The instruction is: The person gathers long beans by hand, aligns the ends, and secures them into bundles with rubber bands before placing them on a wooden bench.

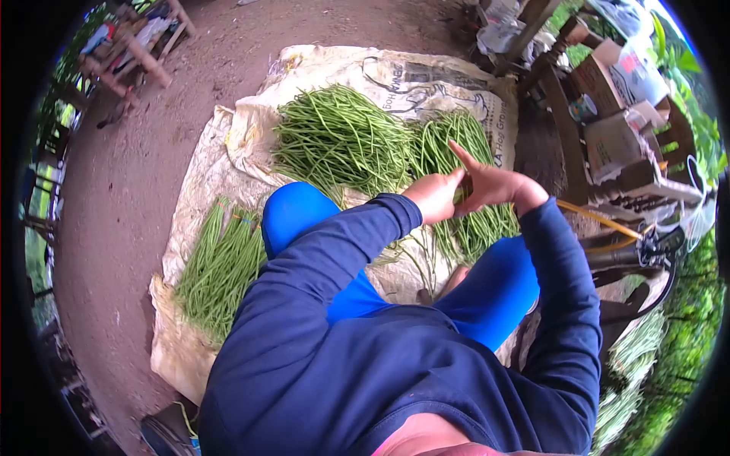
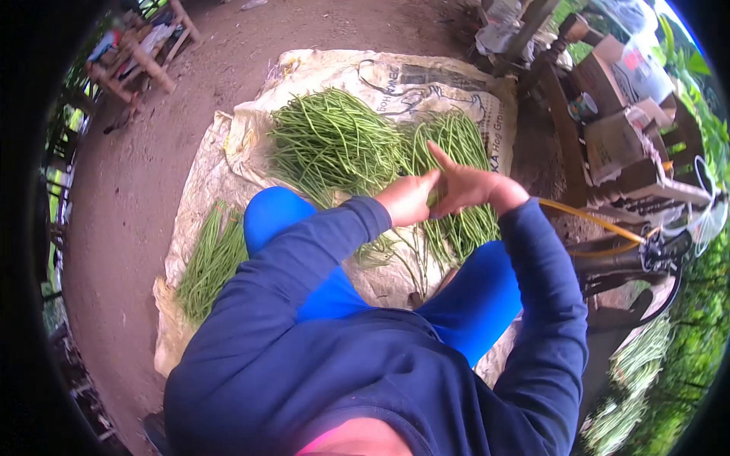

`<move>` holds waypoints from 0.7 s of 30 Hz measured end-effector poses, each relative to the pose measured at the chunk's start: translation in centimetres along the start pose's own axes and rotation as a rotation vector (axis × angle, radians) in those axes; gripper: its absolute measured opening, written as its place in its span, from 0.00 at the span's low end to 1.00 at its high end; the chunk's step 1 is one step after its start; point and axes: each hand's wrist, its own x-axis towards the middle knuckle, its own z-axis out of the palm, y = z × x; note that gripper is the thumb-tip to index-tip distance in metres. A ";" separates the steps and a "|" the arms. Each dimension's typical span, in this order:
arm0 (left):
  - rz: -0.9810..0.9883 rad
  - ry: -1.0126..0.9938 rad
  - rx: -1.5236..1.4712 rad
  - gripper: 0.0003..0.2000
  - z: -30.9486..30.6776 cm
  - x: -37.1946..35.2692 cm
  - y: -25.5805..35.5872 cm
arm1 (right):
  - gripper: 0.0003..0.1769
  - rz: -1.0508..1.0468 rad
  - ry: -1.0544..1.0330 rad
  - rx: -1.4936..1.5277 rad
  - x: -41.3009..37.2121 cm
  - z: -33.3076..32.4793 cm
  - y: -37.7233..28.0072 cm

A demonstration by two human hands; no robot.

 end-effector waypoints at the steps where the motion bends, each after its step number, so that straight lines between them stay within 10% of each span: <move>1: -0.006 -0.057 0.087 0.29 0.5 0.5 -0.8 | 0.73 -0.173 -0.044 0.015 0.1 0.9 0.1; 3: -0.040 0.004 0.189 0.25 1.2 0.9 -2.2 | 0.77 -0.169 0.364 -1.034 -2.3 4.0 -4.8; 5: -0.209 -0.044 0.074 0.24 -2.7 0.8 -1.0 | 0.78 -0.292 0.458 -0.975 -2.7 3.4 -4.5; 7: -0.183 -0.030 -0.565 0.17 -6.4 -0.3 -0.1 | 0.74 -0.073 0.859 -0.735 -2.0 0.7 -0.4; 9: -0.116 0.124 -1.203 0.12 -7.2 -0.3 0.5 | 0.53 0.114 0.830 -0.399 -1.1 -1.2 3.9; 11: -0.145 0.218 -1.374 0.16 -6.8 1.1 -1.8 | 0.36 -0.072 0.344 0.522 -0.1 -3.2 8.1; 13: -0.059 0.334 -1.454 0.11 -6.3 1.4 -2.4 | 0.27 -0.771 0.236 1.434 -0.3 -1.9 7.7; 15: -0.025 0.256 -1.399 0.07 -6.0 1.3 -1.4 | 0.33 -1.013 0.618 1.962 0.8 -1.6 8.2; 17: -0.019 0.171 -1.366 0.09 -5.4 0.5 1.0 | 0.42 -0.822 0.629 2.100 4.5 -0.8 7.4; 19: 0.019 0.063 -1.333 0.10 -4.3 0.8 0.8 | 0.49 -0.302 0.857 1.273 9.3 2.6 7.2; 21: -0.083 0.156 -1.317 0.12 -4.1 0.7 0.5 | 0.50 -0.477 0.408 1.259 11.3 4.2 6.8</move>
